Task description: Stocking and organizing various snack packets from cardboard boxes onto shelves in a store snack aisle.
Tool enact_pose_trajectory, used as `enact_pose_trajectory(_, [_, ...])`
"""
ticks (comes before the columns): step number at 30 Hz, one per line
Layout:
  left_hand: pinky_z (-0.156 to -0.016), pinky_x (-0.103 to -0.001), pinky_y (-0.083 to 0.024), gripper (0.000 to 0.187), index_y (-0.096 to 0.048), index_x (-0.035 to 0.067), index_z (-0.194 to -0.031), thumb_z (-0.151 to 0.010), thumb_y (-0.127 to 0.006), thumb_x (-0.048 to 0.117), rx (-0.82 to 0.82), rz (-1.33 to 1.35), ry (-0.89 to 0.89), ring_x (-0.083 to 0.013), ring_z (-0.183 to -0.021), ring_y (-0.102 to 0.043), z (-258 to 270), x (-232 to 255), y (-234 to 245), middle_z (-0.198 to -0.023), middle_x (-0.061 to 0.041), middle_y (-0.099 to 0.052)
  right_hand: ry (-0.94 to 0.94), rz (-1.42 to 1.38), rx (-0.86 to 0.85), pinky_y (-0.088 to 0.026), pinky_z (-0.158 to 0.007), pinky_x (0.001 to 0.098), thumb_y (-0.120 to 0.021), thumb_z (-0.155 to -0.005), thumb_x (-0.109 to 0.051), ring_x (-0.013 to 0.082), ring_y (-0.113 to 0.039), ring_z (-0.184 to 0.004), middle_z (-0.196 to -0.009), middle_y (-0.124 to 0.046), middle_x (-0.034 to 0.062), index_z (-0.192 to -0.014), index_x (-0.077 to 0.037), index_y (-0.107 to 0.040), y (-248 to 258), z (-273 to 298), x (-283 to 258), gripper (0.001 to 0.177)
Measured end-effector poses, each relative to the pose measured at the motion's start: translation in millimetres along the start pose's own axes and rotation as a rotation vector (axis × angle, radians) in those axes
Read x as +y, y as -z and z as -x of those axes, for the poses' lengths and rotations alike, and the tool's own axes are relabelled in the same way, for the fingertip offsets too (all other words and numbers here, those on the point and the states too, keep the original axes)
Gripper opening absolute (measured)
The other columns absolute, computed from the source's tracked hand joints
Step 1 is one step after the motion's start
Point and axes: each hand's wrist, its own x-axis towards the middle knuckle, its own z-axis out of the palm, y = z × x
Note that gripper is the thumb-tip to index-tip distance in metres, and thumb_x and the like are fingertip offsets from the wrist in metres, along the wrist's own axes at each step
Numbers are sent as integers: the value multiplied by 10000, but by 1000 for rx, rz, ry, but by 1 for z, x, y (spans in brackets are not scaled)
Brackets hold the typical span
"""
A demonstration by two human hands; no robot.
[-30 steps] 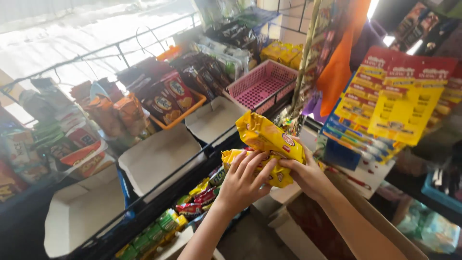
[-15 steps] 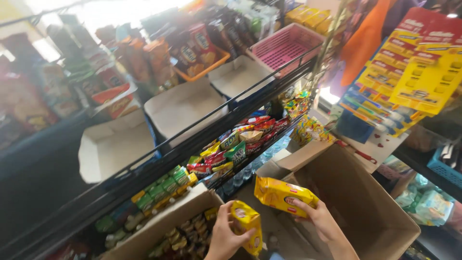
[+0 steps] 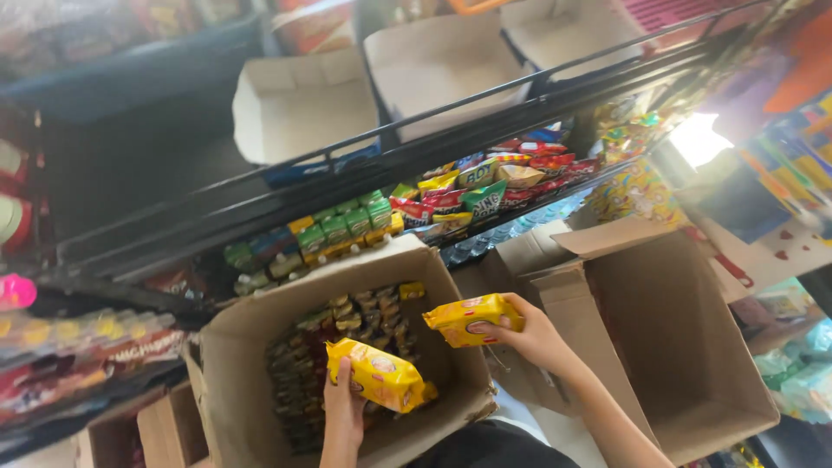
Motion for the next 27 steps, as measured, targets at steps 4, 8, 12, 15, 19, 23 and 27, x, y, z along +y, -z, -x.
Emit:
enact_pose_trajectory(4, [-787,-418,-575,455,-535,147,-1304,-927,-677,357,189,-2,-25,-181,-977,-678,16,1,21,-1112,-28,-676,17,10,-212,-582,-836,318,-838,-794,-350,147,-710,-959,-1069,-769,82,-1234,-56,-648,-36,-19,-7,563])
enact_pose_trajectory(8, [-738,-416,-585,415,-544,142,-1234,-902,-722,315,300,6,-112,-159,-942,-668,38,2,35,-1078,-26,-675,333,566,-276,-561,-817,409,-834,-804,-366,335,-696,-966,-1125,-673,100,-1284,-130,-615,-73,-46,8,578])
enact_pose_trajectory(12, [-762,-397,-601,410,-607,107,-1229,-877,-751,259,341,19,-152,-153,-946,-688,60,11,38,-1097,-38,-700,304,822,-384,-552,-754,472,-789,-820,-341,394,-674,-891,-1132,-627,114,-1253,-189,-603,-117,-84,45,495])
enact_pose_trajectory(15, [-810,-373,-602,420,-630,81,-1247,-867,-756,206,359,21,-163,-172,-976,-711,69,7,41,-1118,-49,-721,238,1088,-397,-549,-791,470,-742,-890,-311,356,-675,-959,-1196,-609,127,-1205,-148,-633,-161,-130,102,371])
enact_pose_trajectory(19, [-834,-363,-598,437,-607,55,-1254,-853,-756,145,394,-10,-157,-180,-981,-712,71,-10,35,-1116,-59,-720,316,1447,-468,-485,-938,438,-756,-823,-406,291,-545,-1243,-1204,-617,69,-1061,-139,-732,-210,-184,176,359])
enact_pose_trajectory(23, [-863,-333,-572,471,-593,1,-1242,-817,-789,50,367,-101,-247,-162,-987,-692,57,-29,37,-1114,-93,-718,402,1573,-275,-473,-930,435,-629,-886,-205,300,-565,-1172,-1323,-566,85,-1044,-156,-776,-243,-233,253,221])
enact_pose_trajectory(27, [-867,-322,-570,482,-587,-41,-1229,-800,-804,-7,330,-142,-331,-171,-991,-685,40,-55,49,-1123,-140,-700,391,1440,-118,-553,-801,446,-593,-945,-150,319,-625,-1049,-1276,-578,109,-1146,-93,-746,-256,-261,319,260])
